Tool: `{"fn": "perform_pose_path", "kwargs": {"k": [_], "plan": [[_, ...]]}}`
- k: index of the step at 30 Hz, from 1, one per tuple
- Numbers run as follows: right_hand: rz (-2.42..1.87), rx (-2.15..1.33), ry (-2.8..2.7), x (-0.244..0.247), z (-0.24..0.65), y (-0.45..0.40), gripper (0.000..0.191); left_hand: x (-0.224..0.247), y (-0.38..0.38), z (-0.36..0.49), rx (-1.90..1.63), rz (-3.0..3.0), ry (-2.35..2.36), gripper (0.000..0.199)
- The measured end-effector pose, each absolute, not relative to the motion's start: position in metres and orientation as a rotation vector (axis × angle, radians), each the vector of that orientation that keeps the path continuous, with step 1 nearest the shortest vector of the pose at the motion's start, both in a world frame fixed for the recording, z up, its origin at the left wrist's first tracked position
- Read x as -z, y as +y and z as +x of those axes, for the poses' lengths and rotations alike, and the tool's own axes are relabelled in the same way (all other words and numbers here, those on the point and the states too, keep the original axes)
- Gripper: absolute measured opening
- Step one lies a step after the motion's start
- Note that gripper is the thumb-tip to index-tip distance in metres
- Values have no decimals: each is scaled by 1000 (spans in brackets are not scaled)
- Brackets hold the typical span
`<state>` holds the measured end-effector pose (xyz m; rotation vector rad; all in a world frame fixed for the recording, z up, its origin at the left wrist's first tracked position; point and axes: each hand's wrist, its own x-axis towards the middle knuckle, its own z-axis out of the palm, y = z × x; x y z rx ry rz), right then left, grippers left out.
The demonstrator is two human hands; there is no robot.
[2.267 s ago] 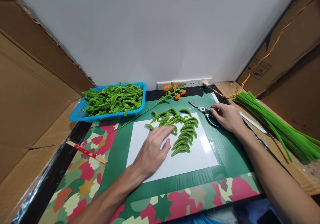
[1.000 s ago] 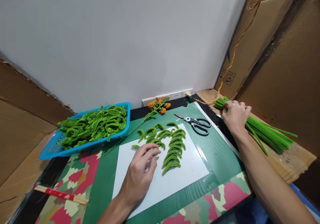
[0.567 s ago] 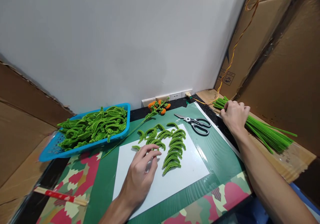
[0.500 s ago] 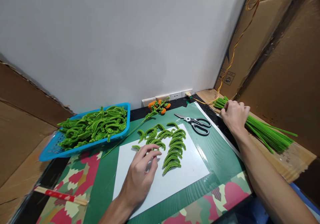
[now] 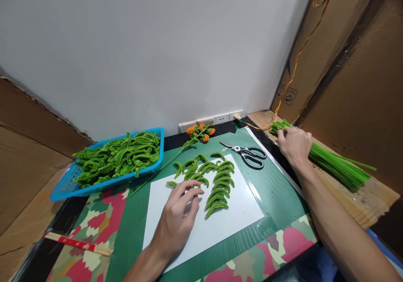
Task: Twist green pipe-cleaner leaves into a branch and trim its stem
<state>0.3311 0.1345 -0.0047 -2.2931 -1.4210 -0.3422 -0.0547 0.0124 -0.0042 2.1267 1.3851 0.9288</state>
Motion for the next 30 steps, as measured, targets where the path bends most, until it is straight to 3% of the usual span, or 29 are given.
{"fn": "perform_pose_path", "kwargs": {"k": [7,12,16,24,28,30], "plan": [[-2341,190,-1533,-2,302,128,39,6,12,-55,-918,2131,1365,25],[-2244,299,-1754,4,284,125,30,6,12,-56,-901,2127,1359,24],[-1933,443,-1994,3,270,118,25,7,12,-56,-942,2137,1332,24],[-1098,628,-2212,-6,215,81,36,0,9,-55,-1013,2263,1299,27],[-865,598,-2288,2,183,60,22,-5,6,-53,-1001,2481,1100,30],[-788,560,-2365,5,172,50,32,-6,3,-51,-963,2606,985,27]]}}
